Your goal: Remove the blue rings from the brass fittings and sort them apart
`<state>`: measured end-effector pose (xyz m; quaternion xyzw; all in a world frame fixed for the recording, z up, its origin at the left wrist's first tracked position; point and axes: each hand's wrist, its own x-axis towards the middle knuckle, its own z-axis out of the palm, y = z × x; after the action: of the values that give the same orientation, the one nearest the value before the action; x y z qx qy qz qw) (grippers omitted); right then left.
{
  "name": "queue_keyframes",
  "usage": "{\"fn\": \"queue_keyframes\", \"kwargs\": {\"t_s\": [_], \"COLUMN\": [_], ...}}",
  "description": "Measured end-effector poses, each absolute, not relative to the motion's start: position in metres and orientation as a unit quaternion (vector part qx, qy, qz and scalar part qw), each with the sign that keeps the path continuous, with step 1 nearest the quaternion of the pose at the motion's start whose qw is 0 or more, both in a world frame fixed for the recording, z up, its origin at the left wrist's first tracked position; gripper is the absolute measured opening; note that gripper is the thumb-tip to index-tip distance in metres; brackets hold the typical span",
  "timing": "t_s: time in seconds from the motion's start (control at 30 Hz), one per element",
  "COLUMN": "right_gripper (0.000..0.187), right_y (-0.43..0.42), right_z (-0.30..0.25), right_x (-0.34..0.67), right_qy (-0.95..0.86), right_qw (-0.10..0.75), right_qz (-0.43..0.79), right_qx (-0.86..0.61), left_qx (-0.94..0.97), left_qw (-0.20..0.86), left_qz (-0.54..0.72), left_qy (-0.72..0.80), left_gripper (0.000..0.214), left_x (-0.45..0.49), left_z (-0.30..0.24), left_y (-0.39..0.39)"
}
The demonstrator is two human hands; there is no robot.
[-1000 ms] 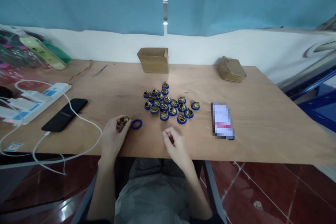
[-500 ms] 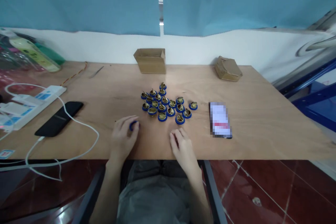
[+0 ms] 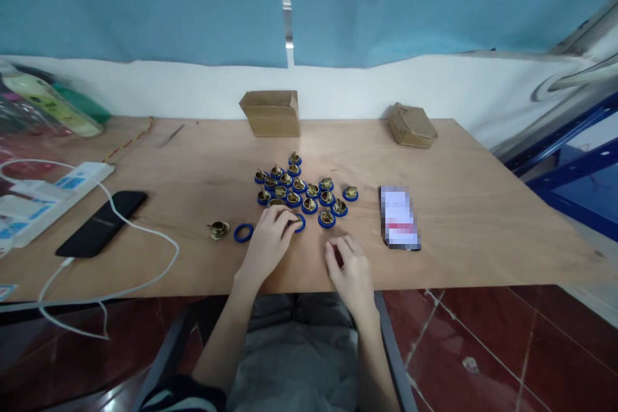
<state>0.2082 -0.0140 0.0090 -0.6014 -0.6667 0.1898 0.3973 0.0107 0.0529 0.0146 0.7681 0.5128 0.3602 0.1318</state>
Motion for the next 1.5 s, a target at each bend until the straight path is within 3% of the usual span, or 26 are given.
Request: {"fn": "queue_keyframes", "kwargs": {"t_s": [0.2, 0.3, 0.43, 0.67, 1.13, 1.5], "right_gripper": [0.021, 0.020, 0.027, 0.032, 0.021, 0.017], "right_y": [-0.014, -0.008, 0.004, 0.005, 0.001, 0.002], "right_z": [0.010, 0.009, 0.005, 0.001, 0.003, 0.003], "right_x": [0.199, 0.176, 0.146, 0.149, 0.153, 0.159], "right_qy": [-0.621, -0.593, -0.586, -0.604, -0.602, -0.604], "right_qw": [0.459, 0.481, 0.501, 0.511, 0.570, 0.563], "right_qz": [0.201, 0.280, 0.364, 0.355, 0.297, 0.274], "right_qx": [-0.602, -0.582, -0.522, -0.499, -0.473, -0.494], "left_qx": [0.630, 0.582, 0.568, 0.563, 0.560, 0.500], "left_qw": [0.306, 0.359, 0.361, 0.387, 0.468, 0.536], "left_qz": [0.510, 0.544, 0.578, 0.566, 0.583, 0.549], "left_qy": [0.499, 0.486, 0.462, 0.461, 0.359, 0.402], "left_gripper": [0.006, 0.008, 0.009, 0.033, 0.017, 0.026], "left_x": [0.012, 0.009, 0.008, 0.010, 0.009, 0.012], "left_z": [-0.003, -0.011, -0.014, -0.012, -0.004, 0.003], "left_y": [0.038, 0.032, 0.028, 0.023, 0.015, 0.010]}}
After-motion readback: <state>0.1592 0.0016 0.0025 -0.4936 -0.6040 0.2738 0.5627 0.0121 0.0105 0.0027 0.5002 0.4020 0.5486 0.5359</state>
